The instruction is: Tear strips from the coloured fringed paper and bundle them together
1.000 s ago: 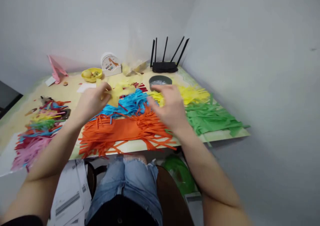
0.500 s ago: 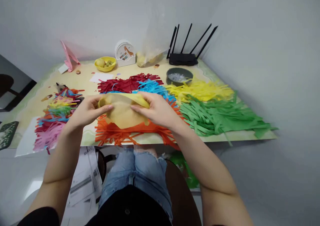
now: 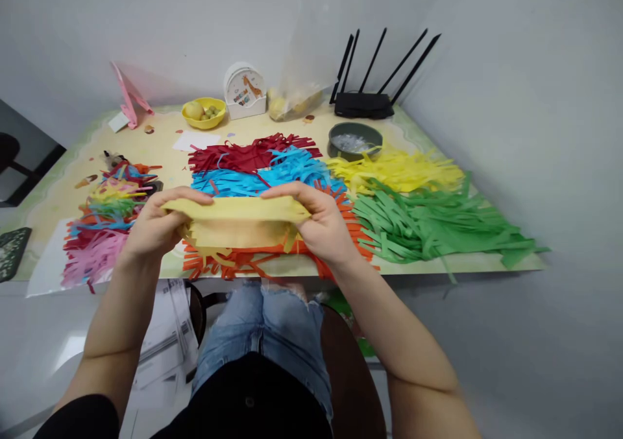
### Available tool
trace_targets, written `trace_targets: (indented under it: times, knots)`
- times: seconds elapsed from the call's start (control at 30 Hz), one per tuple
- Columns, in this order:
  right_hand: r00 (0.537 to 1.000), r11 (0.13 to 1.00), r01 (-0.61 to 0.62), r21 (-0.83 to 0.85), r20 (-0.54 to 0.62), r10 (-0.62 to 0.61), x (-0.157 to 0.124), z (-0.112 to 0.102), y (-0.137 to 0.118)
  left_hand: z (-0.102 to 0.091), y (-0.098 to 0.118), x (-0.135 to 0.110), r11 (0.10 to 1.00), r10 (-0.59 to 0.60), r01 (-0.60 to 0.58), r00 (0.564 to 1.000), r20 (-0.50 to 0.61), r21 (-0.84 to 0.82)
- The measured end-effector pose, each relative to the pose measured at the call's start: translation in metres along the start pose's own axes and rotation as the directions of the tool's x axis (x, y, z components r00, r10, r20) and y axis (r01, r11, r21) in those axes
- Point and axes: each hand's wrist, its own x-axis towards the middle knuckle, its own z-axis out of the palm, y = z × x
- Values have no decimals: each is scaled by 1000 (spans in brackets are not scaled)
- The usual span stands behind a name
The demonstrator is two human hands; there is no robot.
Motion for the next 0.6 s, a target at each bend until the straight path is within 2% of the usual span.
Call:
trace_targets:
  times: [0.1, 0.17, 0.27, 0.4, 0.5, 0.6]
  knots:
    - [993, 999, 39, 26, 106, -42, -2, -4, 0, -3, 1, -2, 997, -6, 11, 998, 69, -81]
    - [986, 997, 77, 2, 148, -76, -1, -7, -3, -10, 2, -3, 999, 18, -11, 990, 142, -50]
    - [971, 985, 162, -65, 187, -147, 2, -11, -10, -24, 5, -3, 999, 17, -26, 960, 280, 27]
    - [943, 954, 269, -132, 238, -233, 6, -12, -14, -32, 16, 6, 998, -50, 63, 912, 408, -19]
    - [918, 939, 313, -139, 299, -262, 7, -12, -15, -21, 27, 18, 980, -146, 63, 872, 467, 188]
    - [895, 932, 318, -174, 378, -235, 8, -21, -19, -6, 36, 25, 903, -258, 37, 844, 471, 428]
